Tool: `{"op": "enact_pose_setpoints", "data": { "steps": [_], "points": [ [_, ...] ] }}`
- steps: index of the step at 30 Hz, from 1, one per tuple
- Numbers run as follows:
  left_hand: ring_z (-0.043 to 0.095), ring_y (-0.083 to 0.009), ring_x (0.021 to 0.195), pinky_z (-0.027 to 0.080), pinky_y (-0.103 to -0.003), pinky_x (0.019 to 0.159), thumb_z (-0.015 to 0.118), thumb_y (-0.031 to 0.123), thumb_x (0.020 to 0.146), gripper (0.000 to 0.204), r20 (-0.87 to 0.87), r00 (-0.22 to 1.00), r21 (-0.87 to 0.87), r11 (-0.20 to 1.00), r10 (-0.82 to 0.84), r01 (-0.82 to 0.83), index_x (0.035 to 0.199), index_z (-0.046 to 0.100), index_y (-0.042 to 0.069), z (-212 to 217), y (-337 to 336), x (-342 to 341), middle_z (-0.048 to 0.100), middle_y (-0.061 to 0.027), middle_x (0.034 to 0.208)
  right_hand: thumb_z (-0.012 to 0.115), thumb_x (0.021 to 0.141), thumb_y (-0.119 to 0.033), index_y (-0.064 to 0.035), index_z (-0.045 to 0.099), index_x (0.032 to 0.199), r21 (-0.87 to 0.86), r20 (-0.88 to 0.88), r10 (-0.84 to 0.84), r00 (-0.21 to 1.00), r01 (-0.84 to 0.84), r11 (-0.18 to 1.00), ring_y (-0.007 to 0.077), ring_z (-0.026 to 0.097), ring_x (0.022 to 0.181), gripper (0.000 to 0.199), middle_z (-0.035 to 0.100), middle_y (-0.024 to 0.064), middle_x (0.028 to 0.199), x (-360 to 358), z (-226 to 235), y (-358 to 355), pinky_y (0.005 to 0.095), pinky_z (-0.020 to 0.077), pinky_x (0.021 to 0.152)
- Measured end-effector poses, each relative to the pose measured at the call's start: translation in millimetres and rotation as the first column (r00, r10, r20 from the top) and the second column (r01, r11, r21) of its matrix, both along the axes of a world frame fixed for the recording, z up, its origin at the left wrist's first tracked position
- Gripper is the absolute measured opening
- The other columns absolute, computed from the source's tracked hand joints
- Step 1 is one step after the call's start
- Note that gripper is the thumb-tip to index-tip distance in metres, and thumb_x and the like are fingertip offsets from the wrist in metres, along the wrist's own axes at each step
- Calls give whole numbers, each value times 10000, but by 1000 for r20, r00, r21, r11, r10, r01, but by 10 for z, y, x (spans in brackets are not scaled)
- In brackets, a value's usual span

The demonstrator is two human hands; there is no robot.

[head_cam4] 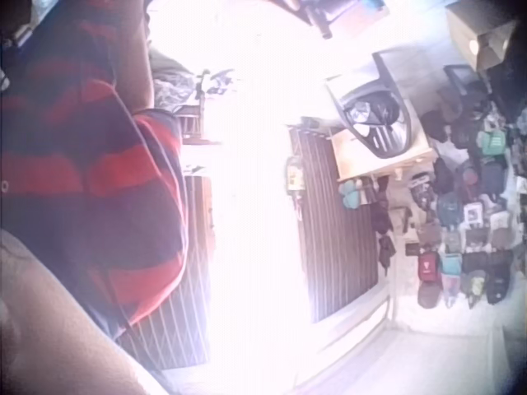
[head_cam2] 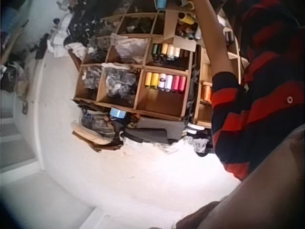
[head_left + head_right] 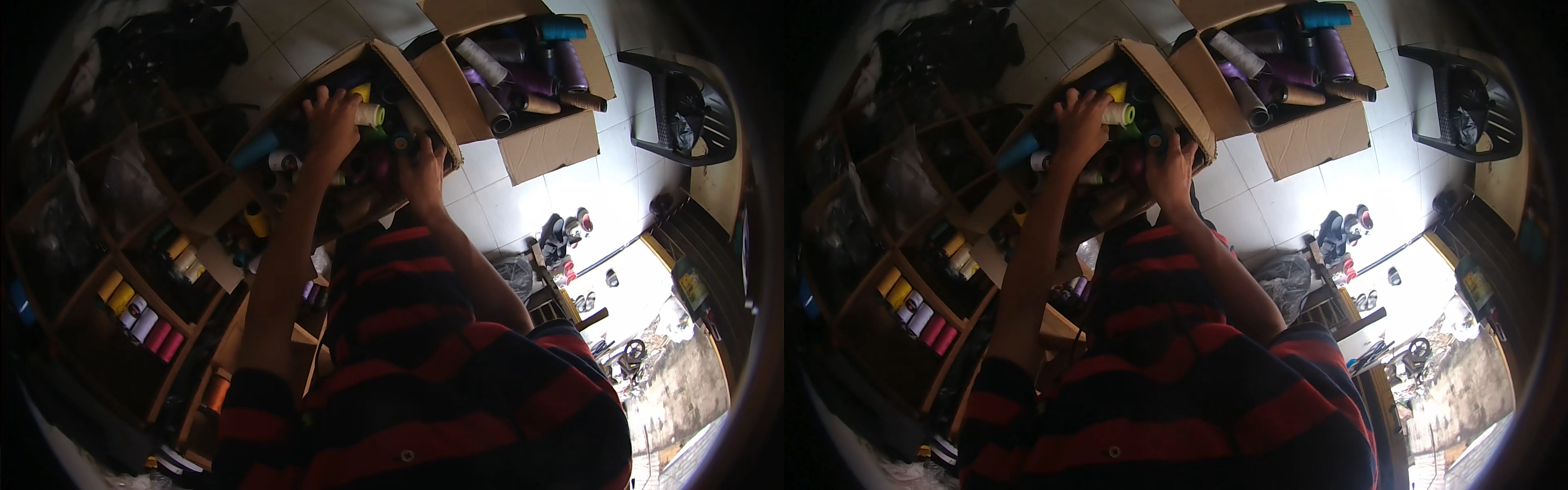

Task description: The person sorts through thread spools in cardboard boxes and places them onto wooden shelves. They repeatedly pick up spools, inspect them, and arrange them by color on the shelves.

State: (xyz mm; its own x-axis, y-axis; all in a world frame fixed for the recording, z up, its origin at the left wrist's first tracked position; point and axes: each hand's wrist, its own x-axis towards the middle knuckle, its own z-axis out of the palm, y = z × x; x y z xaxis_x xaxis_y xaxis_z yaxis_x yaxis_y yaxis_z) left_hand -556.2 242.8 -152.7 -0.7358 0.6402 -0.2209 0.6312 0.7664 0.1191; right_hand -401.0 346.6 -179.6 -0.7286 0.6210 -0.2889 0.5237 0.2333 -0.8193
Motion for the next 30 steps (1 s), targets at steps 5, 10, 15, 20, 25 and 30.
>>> {"op": "enact_pose_setpoints", "data": {
  "steps": [5,10,15,20,25,30],
  "points": [
    [449,-322,1165,343,-515,926,703,20,662,522,-34,999,8,1000,-26,26,1153,631,182,319,-345,199,556,-72,1247,586,876,-240,-63,490,1353,-96,181,-13,983,31,995,468,456,1202,517,498,268,1269,-134,-141,18,486,370,1030],
    [426,-350,1198,316,-532,974,691,13,676,560,41,997,-64,996,66,-64,1189,622,226,646,-603,282,533,-85,1276,552,887,-228,-30,548,1301,-256,67,-40,997,56,965,384,525,1176,459,579,215,1210,-129,-175,98,420,410,998],
    [444,-340,1221,299,-524,1025,674,55,708,545,98,981,0,985,170,-171,1233,597,182,536,-1090,401,549,-104,1271,473,882,-88,-6,585,1248,-277,-96,29,995,-55,959,366,547,1165,392,565,193,1225,75,404,39,388,426,983],
    [461,-357,1205,336,-543,997,635,162,817,432,-29,987,-30,987,155,-156,1246,588,146,454,-1283,409,562,-130,1277,453,816,1,-9,588,1239,-279,-297,249,922,-333,901,333,543,1182,444,517,179,1304,212,729,-243,379,426,1007],
    [390,-432,1284,315,-638,996,589,382,896,420,254,879,283,838,403,-466,1224,615,120,504,-918,279,532,-137,1323,523,768,0,-1,613,1152,-66,-368,500,784,-558,827,351,567,1139,394,548,157,1262,0,536,-443,425,465,980],
    [217,-446,1407,67,-755,1047,607,508,863,515,-90,976,21,981,196,-195,1240,613,158,146,-718,405,459,-127,1412,603,800,-93,-24,650,935,-77,-313,549,775,-596,799,376,609,927,159,625,188,1012,-20,336,-258,434,519,809]
  ]
}}
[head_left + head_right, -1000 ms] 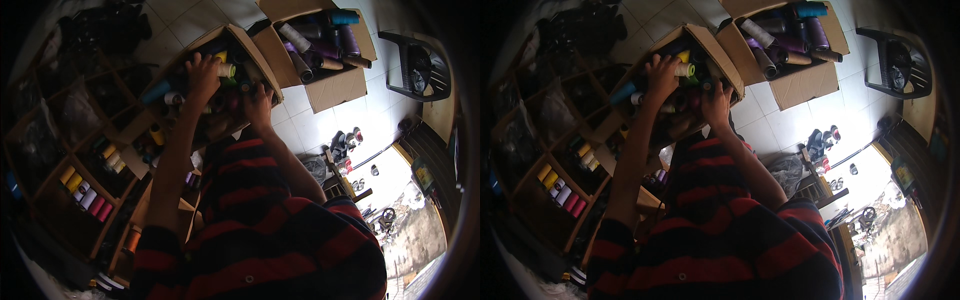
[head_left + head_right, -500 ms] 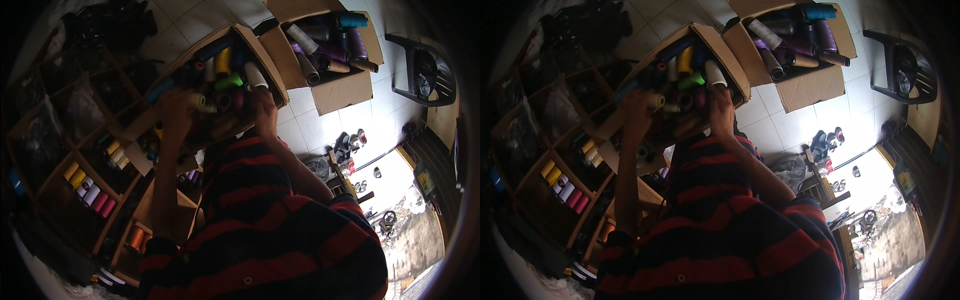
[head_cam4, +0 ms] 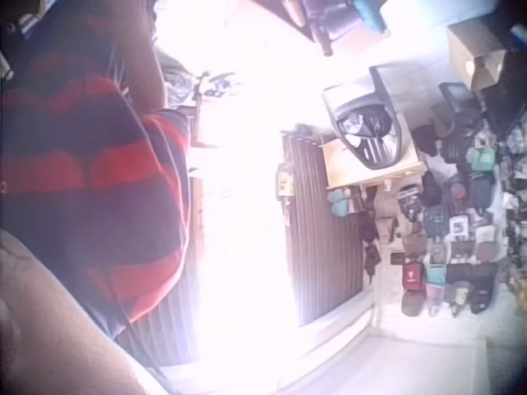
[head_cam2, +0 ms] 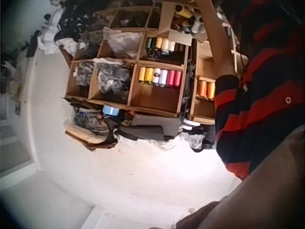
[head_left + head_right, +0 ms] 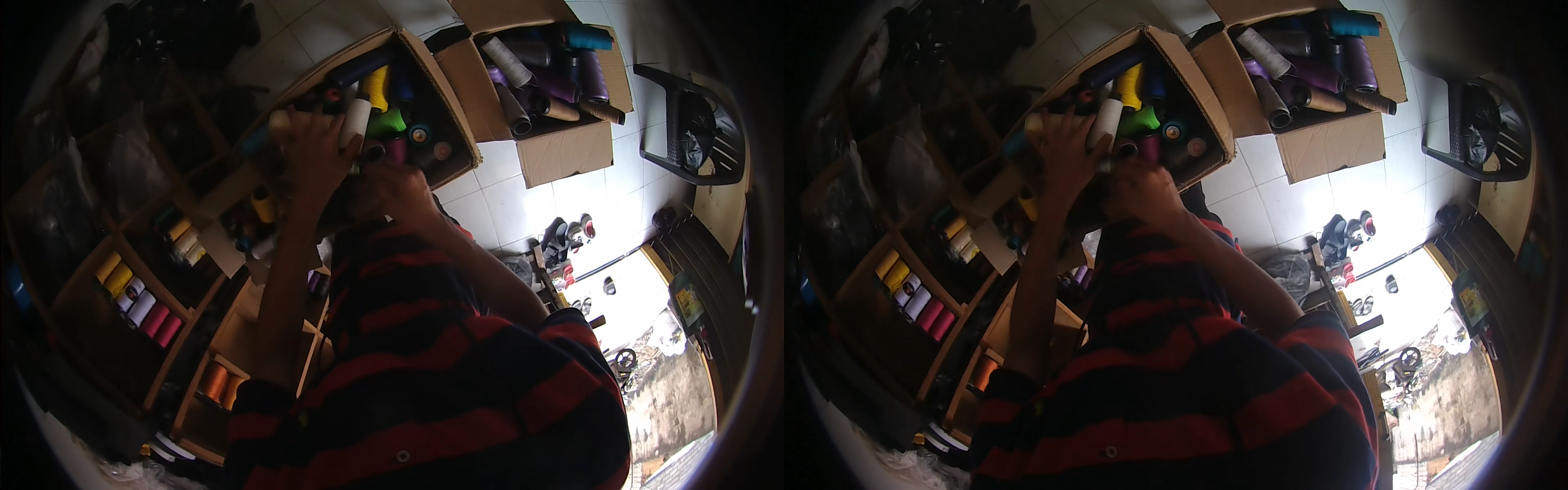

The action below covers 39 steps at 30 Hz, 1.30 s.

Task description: The person sorts through thread spools in cardboard boxes and places them onto wooden shelves. They repeatedly pick up spools, inspect them, and arrange them by color on the shelves.

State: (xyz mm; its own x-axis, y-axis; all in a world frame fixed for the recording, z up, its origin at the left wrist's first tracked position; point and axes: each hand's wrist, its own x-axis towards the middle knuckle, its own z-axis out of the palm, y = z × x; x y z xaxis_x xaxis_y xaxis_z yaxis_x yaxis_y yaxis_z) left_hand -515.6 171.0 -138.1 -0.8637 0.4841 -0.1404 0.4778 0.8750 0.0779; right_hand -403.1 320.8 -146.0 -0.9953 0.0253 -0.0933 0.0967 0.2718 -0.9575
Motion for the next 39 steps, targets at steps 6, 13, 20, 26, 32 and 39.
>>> {"op": "enact_pose_setpoints", "data": {
  "steps": [6,13,20,26,32,39],
  "points": [
    [181,-446,1420,52,-771,1040,614,498,858,485,7,1000,3,1000,2,-2,1218,626,173,-27,11,17,431,-113,1435,652,788,-295,-46,445,1296,603,368,-133,920,-127,788,441,518,1141,602,522,260,1193,-91,-551,532,551,473,891],
    [186,-434,1421,82,-775,1033,626,477,859,489,0,999,19,999,44,-44,1243,603,175,-80,-16,79,423,-108,1439,764,666,-468,-26,426,1294,769,281,-89,956,-169,617,411,536,1051,839,489,245,1156,-27,-433,445,555,465,868],
    [255,-370,1414,211,-647,1092,624,303,866,439,79,991,74,992,-111,105,1265,580,126,123,213,143,442,-103,1412,773,634,-469,13,434,1284,823,319,-83,944,-232,519,362,484,1122,878,484,236,1181,89,-359,411,501,424,888],
    [434,-301,1253,355,-471,1043,673,132,797,520,320,839,266,892,-439,366,1292,526,70,-182,463,332,498,-104,1304,675,759,-341,-36,455,1312,750,364,91,927,-350,562,330,470,1148,669,493,187,1244,193,-334,487,487,414,864],
    [504,-295,1075,422,-427,914,718,91,719,339,367,820,379,876,-440,300,1022,565,97,98,216,208,601,-57,965,640,787,-233,-124,554,1194,809,157,151,976,-215,547,319,488,1089,429,528,114,1200,312,-273,384,468,414,803],
    [507,-270,961,402,-434,887,698,78,732,277,334,832,383,870,-444,311,980,582,120,287,28,298,587,-47,931,596,819,-203,-218,541,1290,788,271,307,912,-394,473,258,484,1144,475,528,65,1240,16,-399,441,460,416,852]
  ]
}}
